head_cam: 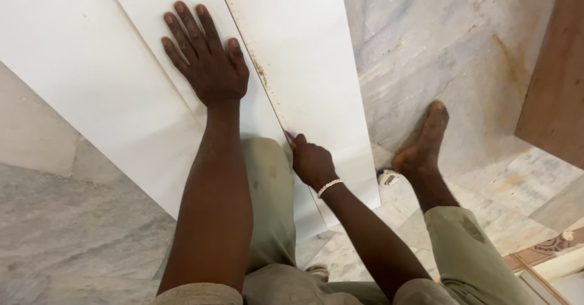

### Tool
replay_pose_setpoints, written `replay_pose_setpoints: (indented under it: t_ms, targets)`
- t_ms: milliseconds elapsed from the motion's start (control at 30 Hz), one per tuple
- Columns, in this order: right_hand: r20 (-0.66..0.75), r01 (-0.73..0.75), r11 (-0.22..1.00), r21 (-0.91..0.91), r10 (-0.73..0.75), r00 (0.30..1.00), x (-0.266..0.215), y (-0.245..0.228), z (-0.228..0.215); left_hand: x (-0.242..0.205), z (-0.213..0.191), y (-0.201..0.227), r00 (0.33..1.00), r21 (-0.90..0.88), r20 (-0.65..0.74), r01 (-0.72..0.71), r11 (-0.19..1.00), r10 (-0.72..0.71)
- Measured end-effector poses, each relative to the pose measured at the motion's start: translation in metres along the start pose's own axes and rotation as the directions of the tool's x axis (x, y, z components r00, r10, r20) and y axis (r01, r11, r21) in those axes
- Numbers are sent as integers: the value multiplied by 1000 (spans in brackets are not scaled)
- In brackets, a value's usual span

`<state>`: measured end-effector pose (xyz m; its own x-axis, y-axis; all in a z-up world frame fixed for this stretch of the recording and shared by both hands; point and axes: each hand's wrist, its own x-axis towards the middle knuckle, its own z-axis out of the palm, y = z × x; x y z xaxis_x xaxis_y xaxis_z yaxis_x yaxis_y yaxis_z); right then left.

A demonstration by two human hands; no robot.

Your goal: The person measures boards using a tape measure and marks them with a pen while sitting on the floor.

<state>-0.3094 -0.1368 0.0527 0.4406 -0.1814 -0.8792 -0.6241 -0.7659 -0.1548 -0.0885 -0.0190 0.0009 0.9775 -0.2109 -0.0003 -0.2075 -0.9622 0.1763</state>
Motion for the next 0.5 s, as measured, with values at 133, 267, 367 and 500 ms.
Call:
replay_pose_setpoints:
  t_ms: [133, 267, 367, 500]
  targets:
    - [-165, 113, 993, -37, -117, 979, 12, -11, -27, 4, -11, 6, 985, 100, 165, 36, 994, -52]
    - [-284, 235, 969, 81, -204, 937, 56, -64, -69, 6, -20, 7, 954, 135, 290, 39, 990, -77]
    - [-259, 249, 967, 49, -229, 938, 70, -89, -85, 8, -20, 8, 955, 135, 284, 49, 990, -86]
    - [-191, 237, 970, 56, -223, 956, 45, -59, -69, 8, -18, 10, 942, 211, 315, 53, 976, -119]
